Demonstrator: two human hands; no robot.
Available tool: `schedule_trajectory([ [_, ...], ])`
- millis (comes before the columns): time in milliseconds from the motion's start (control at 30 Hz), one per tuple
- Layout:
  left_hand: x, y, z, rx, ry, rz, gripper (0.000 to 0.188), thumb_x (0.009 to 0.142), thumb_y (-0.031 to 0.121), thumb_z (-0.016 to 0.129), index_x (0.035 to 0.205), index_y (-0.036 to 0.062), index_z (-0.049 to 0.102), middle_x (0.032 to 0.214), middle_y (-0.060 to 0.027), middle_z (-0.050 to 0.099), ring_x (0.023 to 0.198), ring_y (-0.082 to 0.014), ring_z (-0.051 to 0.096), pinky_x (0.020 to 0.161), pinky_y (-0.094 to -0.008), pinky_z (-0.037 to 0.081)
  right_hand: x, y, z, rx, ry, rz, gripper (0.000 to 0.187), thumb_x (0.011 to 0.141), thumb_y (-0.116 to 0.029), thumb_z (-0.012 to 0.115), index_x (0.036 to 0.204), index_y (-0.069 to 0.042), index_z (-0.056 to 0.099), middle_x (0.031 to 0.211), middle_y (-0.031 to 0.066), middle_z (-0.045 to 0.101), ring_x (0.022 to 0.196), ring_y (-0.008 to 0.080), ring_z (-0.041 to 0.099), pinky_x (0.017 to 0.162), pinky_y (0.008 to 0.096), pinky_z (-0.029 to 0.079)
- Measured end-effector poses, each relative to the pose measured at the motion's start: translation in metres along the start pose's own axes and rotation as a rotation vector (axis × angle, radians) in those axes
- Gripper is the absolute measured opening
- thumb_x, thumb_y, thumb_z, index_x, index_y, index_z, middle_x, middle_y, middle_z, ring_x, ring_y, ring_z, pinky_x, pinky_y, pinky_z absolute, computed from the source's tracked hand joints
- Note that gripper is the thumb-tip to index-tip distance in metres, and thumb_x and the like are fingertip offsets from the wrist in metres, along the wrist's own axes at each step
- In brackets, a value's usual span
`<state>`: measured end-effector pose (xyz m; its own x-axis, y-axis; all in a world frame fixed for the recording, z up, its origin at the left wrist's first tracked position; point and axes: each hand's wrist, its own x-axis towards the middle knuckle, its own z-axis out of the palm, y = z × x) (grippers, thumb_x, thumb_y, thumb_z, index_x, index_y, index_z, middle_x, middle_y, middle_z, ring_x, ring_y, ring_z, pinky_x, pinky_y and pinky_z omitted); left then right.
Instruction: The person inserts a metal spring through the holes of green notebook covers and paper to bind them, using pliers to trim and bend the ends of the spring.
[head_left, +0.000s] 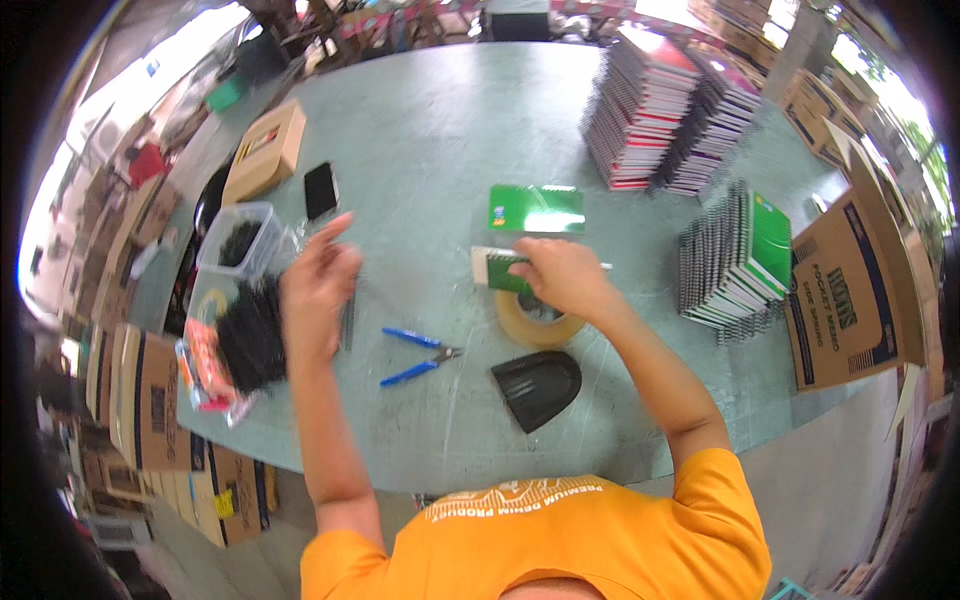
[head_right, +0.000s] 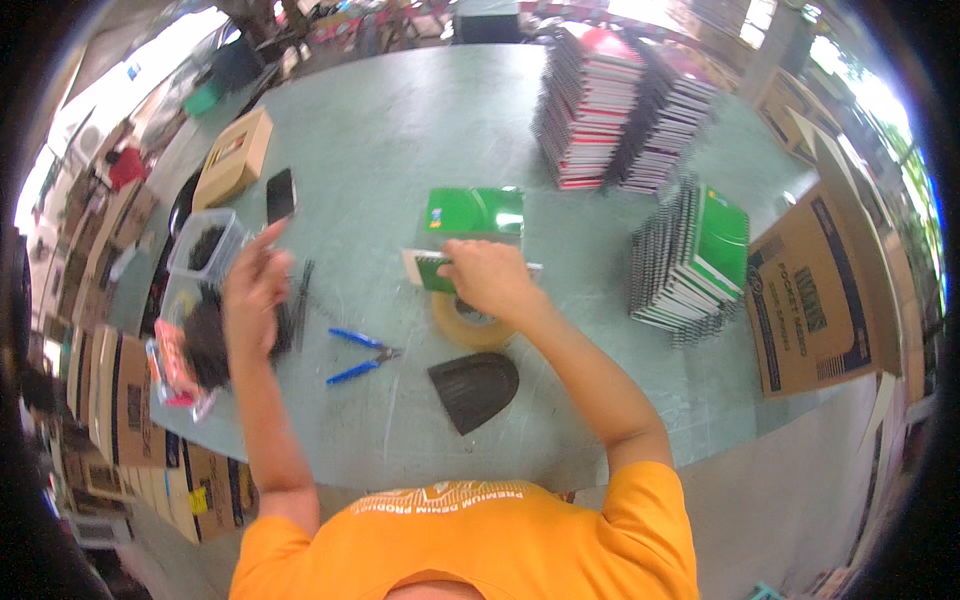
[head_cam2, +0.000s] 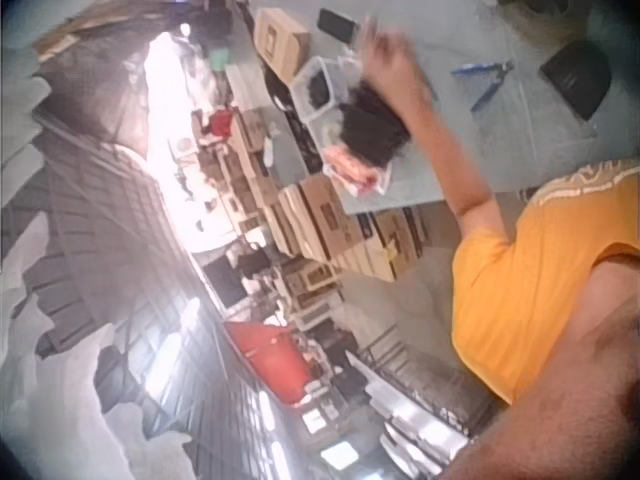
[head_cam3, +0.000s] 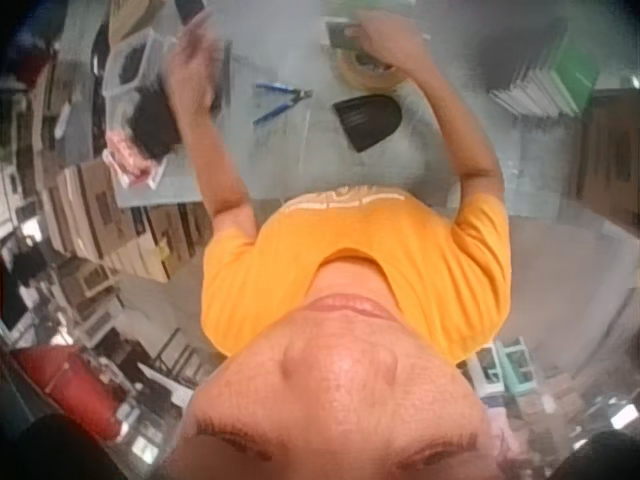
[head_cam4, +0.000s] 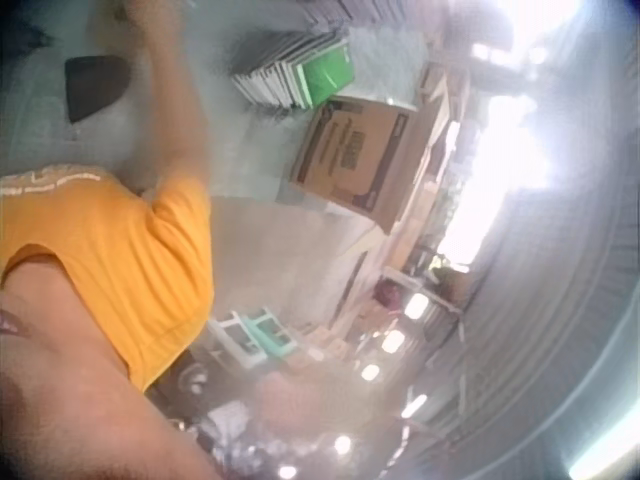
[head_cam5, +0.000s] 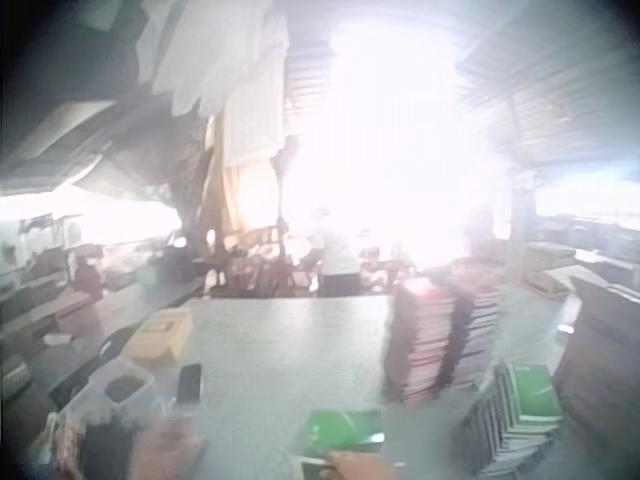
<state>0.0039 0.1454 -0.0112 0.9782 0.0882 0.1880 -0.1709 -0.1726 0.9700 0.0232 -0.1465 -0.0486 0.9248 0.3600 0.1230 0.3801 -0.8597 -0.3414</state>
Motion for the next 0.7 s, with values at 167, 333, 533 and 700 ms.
schedule_trajectory([
  [167,-0.031,-0.051,0.102,0.382,-0.613,-0.155,0.076,0.082,0.010,0.058,0.146,0.0111,0.018,0.082,-0.0206,0.062,0.079,-0.0302,0.061,0.075,-0.0386,0.047,-0.003,-0.005,0.004,-0.030,0.033,-0.023,0.025,0.087,-0.029,0.057,0.100,-0.008,0.058,0.086,0.0119,0.065,0.081,0.0319,0.062,0.066,0.0443,0.047],
  [333,-0.017,-0.046,0.090,0.395,-0.470,-0.131,0.074,0.085,0.008,0.056,0.147,0.0107,0.015,0.071,-0.0088,0.056,0.064,-0.0148,0.054,0.064,-0.0316,0.046,-0.006,-0.003,0.006,-0.033,0.018,-0.051,0.022,0.086,-0.026,0.058,0.100,-0.009,0.056,0.087,0.0103,0.064,0.080,0.0310,0.062,0.064,0.0429,0.047],
  [533,-0.029,-0.058,0.088,0.300,-0.418,-0.243,0.066,0.087,0.010,0.053,0.145,0.0069,0.021,0.070,-0.0052,0.054,0.057,-0.0115,0.052,0.055,-0.0321,0.046,-0.003,-0.009,-0.014,-0.046,0.108,-0.078,0.025,0.082,-0.023,0.063,0.101,-0.010,0.056,0.086,0.0100,0.064,0.080,0.0303,0.062,0.064,0.0419,0.047],
  [700,-0.045,-0.074,0.119,0.361,-0.405,-0.133,0.065,0.086,0.011,0.054,0.143,0.0047,0.024,0.071,-0.0124,0.056,0.057,-0.0187,0.055,0.057,-0.0370,0.046,-0.006,-0.005,0.012,-0.037,0.086,-0.106,0.032,0.076,-0.026,0.068,0.101,-0.010,0.056,0.085,0.0081,0.065,0.079,0.0298,0.063,0.066,0.0415,0.048],
])
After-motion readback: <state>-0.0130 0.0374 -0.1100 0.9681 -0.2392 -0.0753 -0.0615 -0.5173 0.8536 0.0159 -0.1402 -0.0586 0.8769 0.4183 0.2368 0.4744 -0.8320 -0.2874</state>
